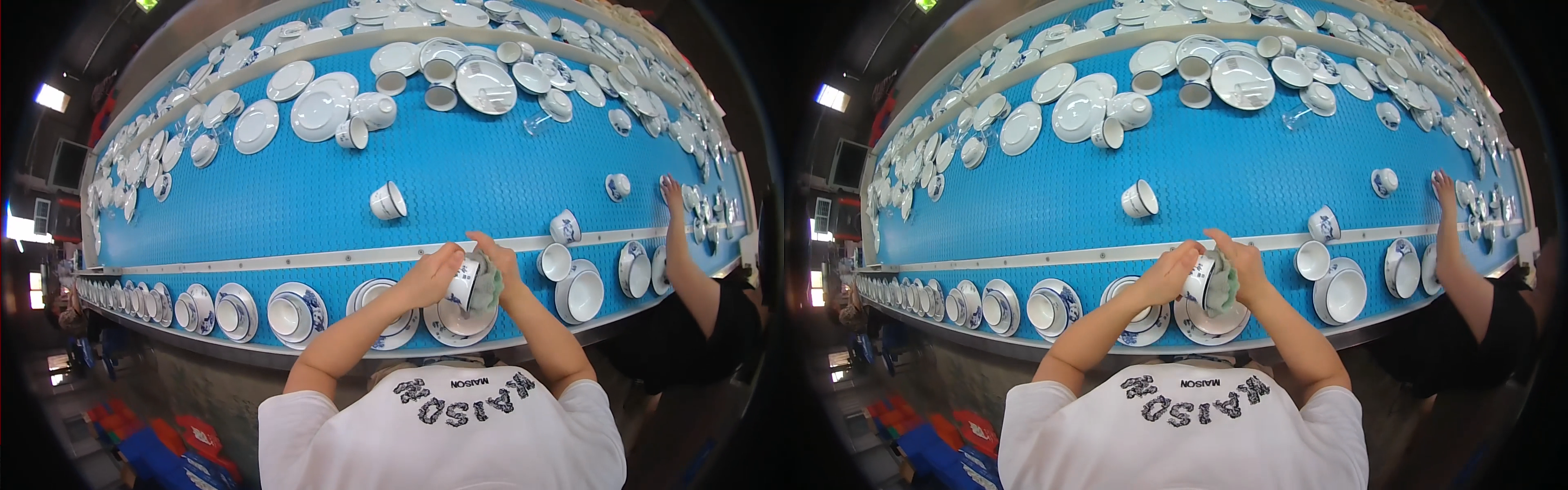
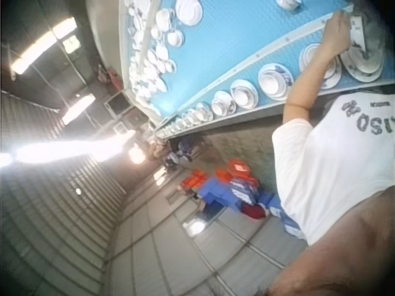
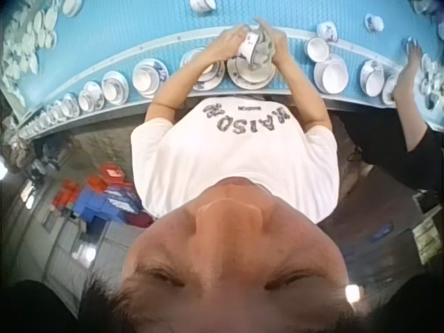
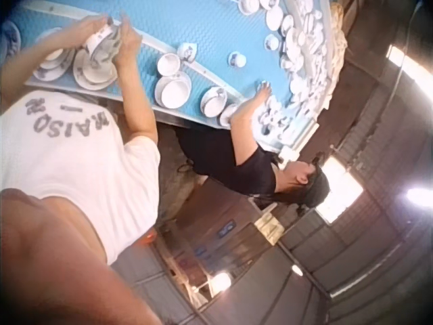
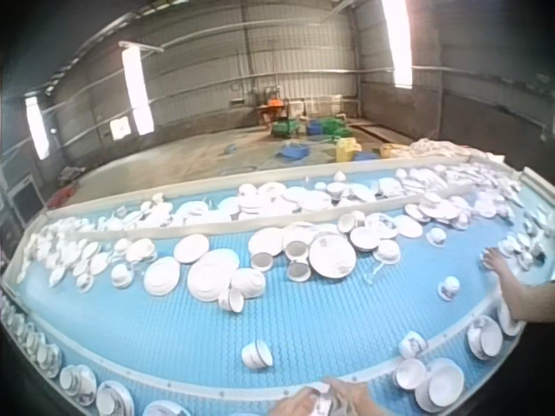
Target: The person wipes ceramic bowls and plates with a cloth on a long table covered with a blue mesh.
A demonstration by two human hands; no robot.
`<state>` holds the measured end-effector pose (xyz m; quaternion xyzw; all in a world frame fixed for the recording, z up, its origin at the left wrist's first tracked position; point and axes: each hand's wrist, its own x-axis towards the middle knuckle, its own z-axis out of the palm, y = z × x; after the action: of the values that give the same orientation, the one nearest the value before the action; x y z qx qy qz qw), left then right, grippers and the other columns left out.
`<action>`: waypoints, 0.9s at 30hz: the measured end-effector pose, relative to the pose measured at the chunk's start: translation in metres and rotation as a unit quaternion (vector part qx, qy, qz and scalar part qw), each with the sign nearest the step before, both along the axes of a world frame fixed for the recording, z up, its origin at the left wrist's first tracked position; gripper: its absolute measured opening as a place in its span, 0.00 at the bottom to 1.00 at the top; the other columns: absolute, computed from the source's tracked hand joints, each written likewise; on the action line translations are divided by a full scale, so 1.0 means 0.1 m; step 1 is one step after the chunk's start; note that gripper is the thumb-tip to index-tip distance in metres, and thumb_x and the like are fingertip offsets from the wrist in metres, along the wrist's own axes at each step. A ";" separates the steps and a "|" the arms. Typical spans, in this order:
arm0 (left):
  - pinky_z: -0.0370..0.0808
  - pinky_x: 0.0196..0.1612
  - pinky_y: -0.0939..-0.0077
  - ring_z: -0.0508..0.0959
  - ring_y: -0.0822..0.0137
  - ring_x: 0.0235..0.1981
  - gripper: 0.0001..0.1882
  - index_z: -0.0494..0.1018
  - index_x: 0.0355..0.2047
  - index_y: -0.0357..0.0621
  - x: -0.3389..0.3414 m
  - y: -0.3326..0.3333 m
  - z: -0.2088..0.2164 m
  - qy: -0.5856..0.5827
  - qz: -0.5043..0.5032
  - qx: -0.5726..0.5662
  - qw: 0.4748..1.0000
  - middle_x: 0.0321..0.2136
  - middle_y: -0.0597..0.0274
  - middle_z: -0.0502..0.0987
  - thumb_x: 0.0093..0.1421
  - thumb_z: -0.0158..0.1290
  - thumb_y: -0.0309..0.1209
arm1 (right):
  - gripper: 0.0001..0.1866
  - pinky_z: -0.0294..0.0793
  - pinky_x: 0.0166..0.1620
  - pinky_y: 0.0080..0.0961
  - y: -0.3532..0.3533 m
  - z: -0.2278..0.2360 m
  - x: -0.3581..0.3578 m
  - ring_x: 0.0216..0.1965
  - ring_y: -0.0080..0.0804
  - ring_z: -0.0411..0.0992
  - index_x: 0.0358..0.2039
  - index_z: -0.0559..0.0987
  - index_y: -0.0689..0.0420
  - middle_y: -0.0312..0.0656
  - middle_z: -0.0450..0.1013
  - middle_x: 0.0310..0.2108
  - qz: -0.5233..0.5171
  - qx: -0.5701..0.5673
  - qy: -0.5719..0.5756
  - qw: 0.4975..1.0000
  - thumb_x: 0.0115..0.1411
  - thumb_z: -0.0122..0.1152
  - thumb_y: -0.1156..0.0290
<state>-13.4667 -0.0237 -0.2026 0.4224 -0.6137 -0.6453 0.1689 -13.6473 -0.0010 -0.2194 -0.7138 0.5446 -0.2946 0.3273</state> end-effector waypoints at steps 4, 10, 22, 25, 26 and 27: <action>0.68 0.44 0.59 0.72 0.48 0.39 0.28 0.62 0.50 0.40 -0.10 -0.27 -0.08 -0.319 -0.006 -0.260 0.911 0.38 0.41 0.72 0.57 0.45 0.49 | 0.29 0.72 0.36 0.33 0.36 -0.06 -0.39 0.34 0.45 0.71 0.46 0.66 0.54 0.48 0.71 0.36 0.085 0.011 0.048 0.995 0.41 0.63 0.71; 0.69 0.45 0.56 0.71 0.51 0.44 0.28 0.59 0.51 0.41 0.53 -0.74 -0.84 -0.237 0.266 -0.131 0.925 0.42 0.46 0.70 0.53 0.51 0.41 | 0.40 0.66 0.50 0.29 0.46 0.11 -0.90 0.46 0.43 0.68 0.54 0.59 0.56 0.49 0.68 0.43 0.028 0.140 -0.091 0.986 0.38 0.63 0.77; 0.69 0.42 0.75 0.70 0.70 0.40 0.23 0.65 0.43 0.37 -1.71 0.20 -0.12 0.134 0.237 0.000 0.962 0.38 0.56 0.71 0.55 0.52 0.42 | 0.12 0.73 0.30 0.30 -0.04 0.33 -1.25 0.31 0.41 0.70 0.34 0.71 0.56 0.42 0.67 0.32 -0.019 -0.110 0.086 0.990 0.45 0.55 0.72; 0.68 0.43 0.74 0.69 0.68 0.41 0.28 0.62 0.43 0.36 -2.23 0.37 0.19 0.066 0.228 -0.083 0.968 0.41 0.55 0.68 0.48 0.60 0.39 | 0.11 0.72 0.30 0.27 0.16 -0.17 -1.63 0.30 0.31 0.71 0.34 0.70 0.55 0.36 0.69 0.32 -0.097 -0.085 -0.111 0.985 0.49 0.55 0.67; 0.68 0.44 0.73 0.68 0.67 0.41 0.32 0.61 0.44 0.38 -2.44 0.44 0.21 0.076 0.257 -0.202 0.942 0.42 0.55 0.66 0.45 0.62 0.40 | 0.11 0.73 0.31 0.26 0.23 -0.27 -1.74 0.30 0.28 0.71 0.35 0.70 0.54 0.34 0.70 0.33 -0.135 -0.050 -0.306 0.941 0.51 0.56 0.65; 0.66 0.46 0.70 0.67 0.63 0.43 0.36 0.59 0.46 0.38 -2.63 0.44 0.18 0.064 0.242 -0.342 0.906 0.43 0.53 0.65 0.39 0.66 0.34 | 0.11 0.73 0.31 0.26 0.29 -0.21 -1.86 0.30 0.28 0.71 0.35 0.70 0.54 0.34 0.70 0.33 -0.139 -0.050 -0.303 0.942 0.51 0.56 0.65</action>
<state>-13.7301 0.0201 -0.1850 0.4319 -0.6635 -0.3610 0.4929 -13.8331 0.0281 -0.2400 -0.5238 0.4978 -0.5664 0.3962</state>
